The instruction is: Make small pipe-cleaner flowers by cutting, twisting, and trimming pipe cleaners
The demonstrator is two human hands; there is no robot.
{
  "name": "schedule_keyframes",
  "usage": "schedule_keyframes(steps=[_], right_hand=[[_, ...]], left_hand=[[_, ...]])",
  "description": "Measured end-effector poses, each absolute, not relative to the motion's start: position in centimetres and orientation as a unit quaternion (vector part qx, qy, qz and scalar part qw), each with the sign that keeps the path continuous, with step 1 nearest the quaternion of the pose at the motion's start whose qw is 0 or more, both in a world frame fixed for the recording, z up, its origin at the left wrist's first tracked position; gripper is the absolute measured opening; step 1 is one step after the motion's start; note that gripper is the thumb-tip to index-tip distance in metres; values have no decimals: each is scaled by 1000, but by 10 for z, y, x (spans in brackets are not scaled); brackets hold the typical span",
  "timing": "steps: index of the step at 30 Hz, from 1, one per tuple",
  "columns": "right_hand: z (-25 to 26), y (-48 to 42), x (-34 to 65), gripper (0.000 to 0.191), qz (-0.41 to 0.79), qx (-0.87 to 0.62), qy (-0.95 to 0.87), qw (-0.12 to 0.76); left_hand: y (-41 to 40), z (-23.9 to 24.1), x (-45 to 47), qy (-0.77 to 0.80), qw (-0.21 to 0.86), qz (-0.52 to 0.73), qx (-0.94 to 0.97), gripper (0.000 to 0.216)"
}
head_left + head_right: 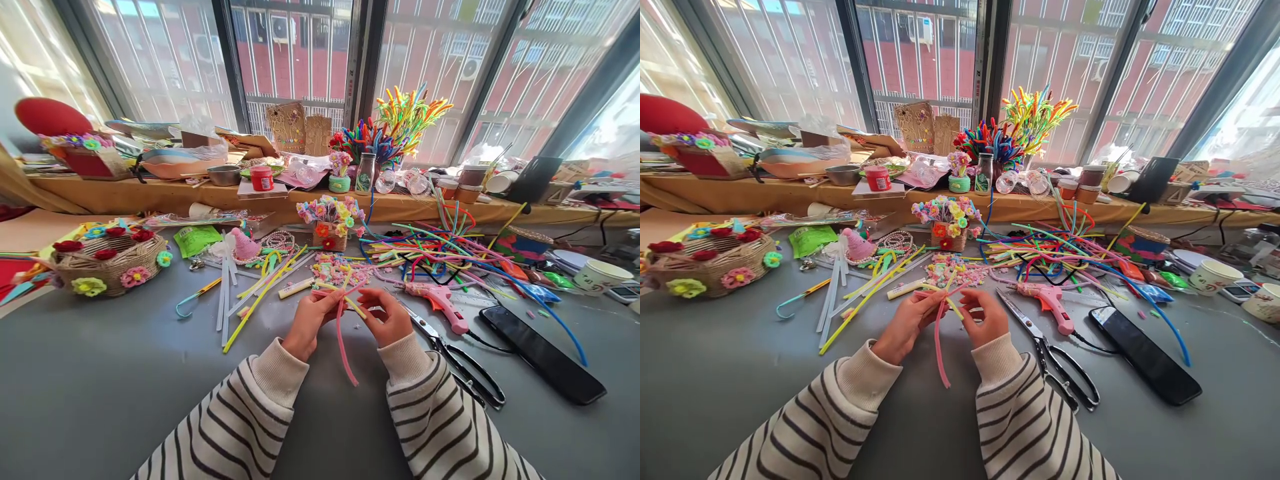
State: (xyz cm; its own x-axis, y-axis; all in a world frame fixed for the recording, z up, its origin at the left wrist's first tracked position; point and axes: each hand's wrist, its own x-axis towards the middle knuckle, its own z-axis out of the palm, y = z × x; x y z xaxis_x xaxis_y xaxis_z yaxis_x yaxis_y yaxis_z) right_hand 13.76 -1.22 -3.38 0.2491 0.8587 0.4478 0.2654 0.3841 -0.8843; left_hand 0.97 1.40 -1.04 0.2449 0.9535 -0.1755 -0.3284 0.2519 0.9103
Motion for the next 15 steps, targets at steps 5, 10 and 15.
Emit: schedule_keyframes(steps=[5,10,15], right_hand=[[-29,-14,134,12,211,-449,-625,603],[-27,-12,132,9,251,-426,-592,636],[-28,-9,128,9,429,-415,-459,658]], left_hand=[[13,-11,13,401,693,457,387,23],[13,-11,14,404,696,446,392,25],[13,-13,14,408,673,459,412,24]])
